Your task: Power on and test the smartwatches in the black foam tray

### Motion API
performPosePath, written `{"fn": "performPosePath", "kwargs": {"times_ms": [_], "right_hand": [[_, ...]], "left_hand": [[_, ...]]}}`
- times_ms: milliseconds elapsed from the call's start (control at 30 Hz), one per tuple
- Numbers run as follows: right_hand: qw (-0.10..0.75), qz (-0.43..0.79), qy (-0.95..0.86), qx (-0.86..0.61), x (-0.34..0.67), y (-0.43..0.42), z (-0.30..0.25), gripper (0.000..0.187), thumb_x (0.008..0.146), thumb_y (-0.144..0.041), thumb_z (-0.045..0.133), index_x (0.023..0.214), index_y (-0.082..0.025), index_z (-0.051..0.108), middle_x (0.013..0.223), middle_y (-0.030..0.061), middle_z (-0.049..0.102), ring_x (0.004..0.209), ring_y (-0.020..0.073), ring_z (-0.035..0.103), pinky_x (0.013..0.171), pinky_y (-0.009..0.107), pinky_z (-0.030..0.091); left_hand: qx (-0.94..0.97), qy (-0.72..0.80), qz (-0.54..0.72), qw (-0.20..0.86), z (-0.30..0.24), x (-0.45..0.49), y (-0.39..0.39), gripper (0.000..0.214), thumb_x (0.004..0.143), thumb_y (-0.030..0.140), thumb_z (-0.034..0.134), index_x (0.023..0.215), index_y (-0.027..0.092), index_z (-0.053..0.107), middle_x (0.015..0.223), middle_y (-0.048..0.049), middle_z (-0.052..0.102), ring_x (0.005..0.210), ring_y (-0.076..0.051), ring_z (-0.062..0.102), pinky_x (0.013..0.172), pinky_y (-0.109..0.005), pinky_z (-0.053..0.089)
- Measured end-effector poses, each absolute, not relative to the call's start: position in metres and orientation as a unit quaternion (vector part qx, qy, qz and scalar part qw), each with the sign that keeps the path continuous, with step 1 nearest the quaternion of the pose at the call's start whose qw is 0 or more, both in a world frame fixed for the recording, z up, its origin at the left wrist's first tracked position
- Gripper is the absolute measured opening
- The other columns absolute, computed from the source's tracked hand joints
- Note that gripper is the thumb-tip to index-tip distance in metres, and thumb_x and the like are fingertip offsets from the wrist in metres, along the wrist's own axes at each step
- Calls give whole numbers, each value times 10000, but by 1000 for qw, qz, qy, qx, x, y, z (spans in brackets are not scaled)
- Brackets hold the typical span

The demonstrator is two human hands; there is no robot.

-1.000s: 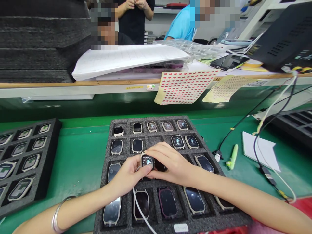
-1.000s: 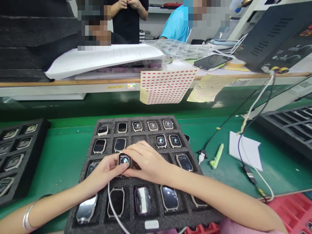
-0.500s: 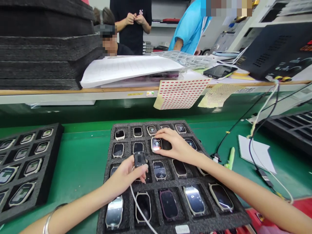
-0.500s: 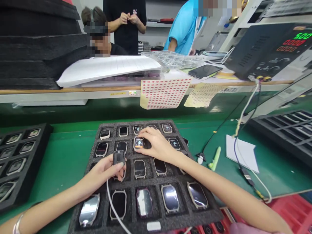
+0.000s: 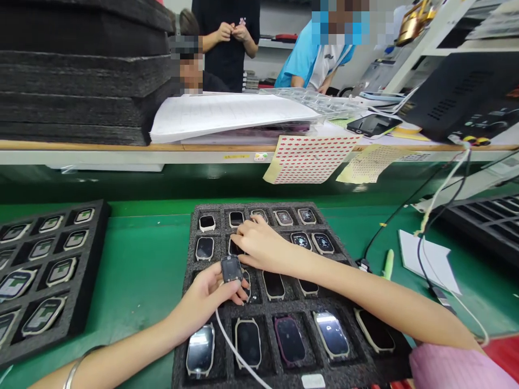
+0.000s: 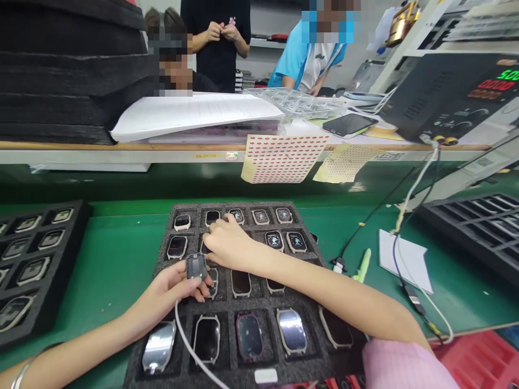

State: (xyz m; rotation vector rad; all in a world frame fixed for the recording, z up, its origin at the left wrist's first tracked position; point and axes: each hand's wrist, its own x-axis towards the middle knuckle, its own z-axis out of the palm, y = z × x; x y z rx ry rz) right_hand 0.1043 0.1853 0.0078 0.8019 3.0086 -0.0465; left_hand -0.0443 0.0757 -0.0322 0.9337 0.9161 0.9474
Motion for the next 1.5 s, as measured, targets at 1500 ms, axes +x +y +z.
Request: {"fn": "performPosePath", "kwargs": {"times_ms": [1500], "right_hand": [[-206,-310,914,160,130,145,-5,370,787,-255,746,1097,-156,570,1000,53,657,881,184,564,811,317,483]], "left_hand": [[410,412,428,692,-31,-46,76,318,740,413,735,847,128,638,721,-30,669,659,-177,651,682,-296,544]]}}
